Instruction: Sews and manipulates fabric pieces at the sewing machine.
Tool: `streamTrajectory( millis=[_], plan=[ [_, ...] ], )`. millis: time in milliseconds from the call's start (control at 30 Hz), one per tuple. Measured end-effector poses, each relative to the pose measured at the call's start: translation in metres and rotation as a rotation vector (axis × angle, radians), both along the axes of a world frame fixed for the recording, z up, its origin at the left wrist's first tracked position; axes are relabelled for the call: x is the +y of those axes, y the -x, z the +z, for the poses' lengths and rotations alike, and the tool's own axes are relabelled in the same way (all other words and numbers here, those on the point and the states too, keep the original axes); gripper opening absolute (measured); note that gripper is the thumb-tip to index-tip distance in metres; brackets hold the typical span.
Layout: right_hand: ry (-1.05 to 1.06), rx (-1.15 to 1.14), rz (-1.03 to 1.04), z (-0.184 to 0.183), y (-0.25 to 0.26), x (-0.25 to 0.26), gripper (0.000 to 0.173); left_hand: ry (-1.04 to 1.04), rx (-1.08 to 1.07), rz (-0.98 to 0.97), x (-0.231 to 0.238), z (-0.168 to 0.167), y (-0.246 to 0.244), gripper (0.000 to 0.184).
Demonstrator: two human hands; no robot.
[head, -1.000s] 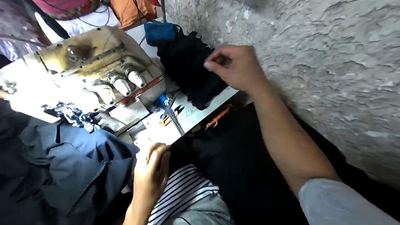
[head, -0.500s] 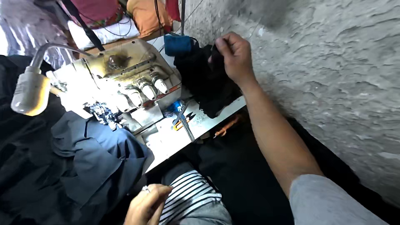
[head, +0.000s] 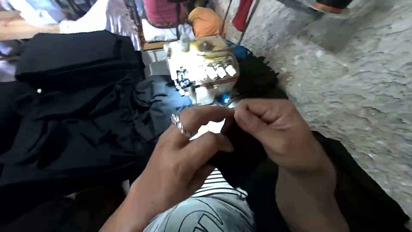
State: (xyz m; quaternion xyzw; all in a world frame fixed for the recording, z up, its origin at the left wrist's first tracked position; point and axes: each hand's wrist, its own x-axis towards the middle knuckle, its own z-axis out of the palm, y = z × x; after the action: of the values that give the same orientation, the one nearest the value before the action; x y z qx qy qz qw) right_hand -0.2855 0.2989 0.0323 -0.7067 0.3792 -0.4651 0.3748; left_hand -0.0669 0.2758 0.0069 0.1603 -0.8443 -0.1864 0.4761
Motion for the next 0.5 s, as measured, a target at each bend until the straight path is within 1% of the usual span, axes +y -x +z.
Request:
streamTrajectory(
  millis=[33, 133, 167, 200, 233, 267, 300, 333, 367, 400, 433, 467, 500],
  plan=[
    [-0.064, -0.065, 0.101, -0.017, -0.008, 0.002, 0.026, -0.024, -0.01, 0.021, 0.012, -0.01, -0.011, 0.005],
    [-0.255, -0.274, 0.534, -0.085, -0.032, -0.012, 0.027, -0.056, -0.047, 0.051, 0.037, -0.036, -0.034, 0.015],
    [-0.3, -0.333, 0.592, -0.109, -0.043, -0.02, 0.023, -0.065, -0.088, 0.048, 0.04, -0.041, -0.038, 0.019],
    [-0.33, -0.367, 0.582, -0.131, -0.054, -0.027, 0.015, -0.083, -0.145, 0.034, 0.041, -0.045, -0.038, 0.023],
    [-0.347, -0.353, 0.503, -0.148, -0.063, -0.029, 0.011, -0.109, -0.221, 0.019, 0.04, -0.047, -0.039, 0.025],
    [-0.357, -0.323, 0.428, -0.157, -0.069, -0.031, 0.022, -0.125, -0.315, 0.022, 0.036, -0.047, -0.039, 0.025],
    [-0.373, -0.318, 0.407, -0.16, -0.07, -0.033, 0.044, -0.129, -0.394, 0.056, 0.032, -0.049, -0.041, 0.025],
    [-0.406, -0.349, 0.427, -0.156, -0.07, -0.033, 0.074, -0.143, -0.433, 0.114, 0.028, -0.052, -0.044, 0.023],
    [-0.448, -0.382, 0.463, -0.148, -0.07, -0.029, 0.091, -0.168, -0.45, 0.184, 0.025, -0.054, -0.048, 0.02],
    [-0.472, -0.377, 0.491, -0.14, -0.071, -0.023, 0.094, -0.202, -0.456, 0.243, 0.022, -0.053, -0.052, 0.017],
    [-0.477, -0.351, 0.516, -0.135, -0.073, -0.016, 0.082, -0.236, -0.438, 0.287, 0.017, -0.052, -0.055, 0.013],
    [-0.481, -0.339, 0.515, -0.132, -0.077, -0.009, 0.056, -0.275, -0.406, 0.315, 0.011, -0.049, -0.058, 0.009],
    [-0.498, -0.349, 0.52, -0.131, -0.081, -0.004, 0.035, -0.327, -0.371, 0.332, 0.004, -0.045, -0.06, 0.006]
  ],
)
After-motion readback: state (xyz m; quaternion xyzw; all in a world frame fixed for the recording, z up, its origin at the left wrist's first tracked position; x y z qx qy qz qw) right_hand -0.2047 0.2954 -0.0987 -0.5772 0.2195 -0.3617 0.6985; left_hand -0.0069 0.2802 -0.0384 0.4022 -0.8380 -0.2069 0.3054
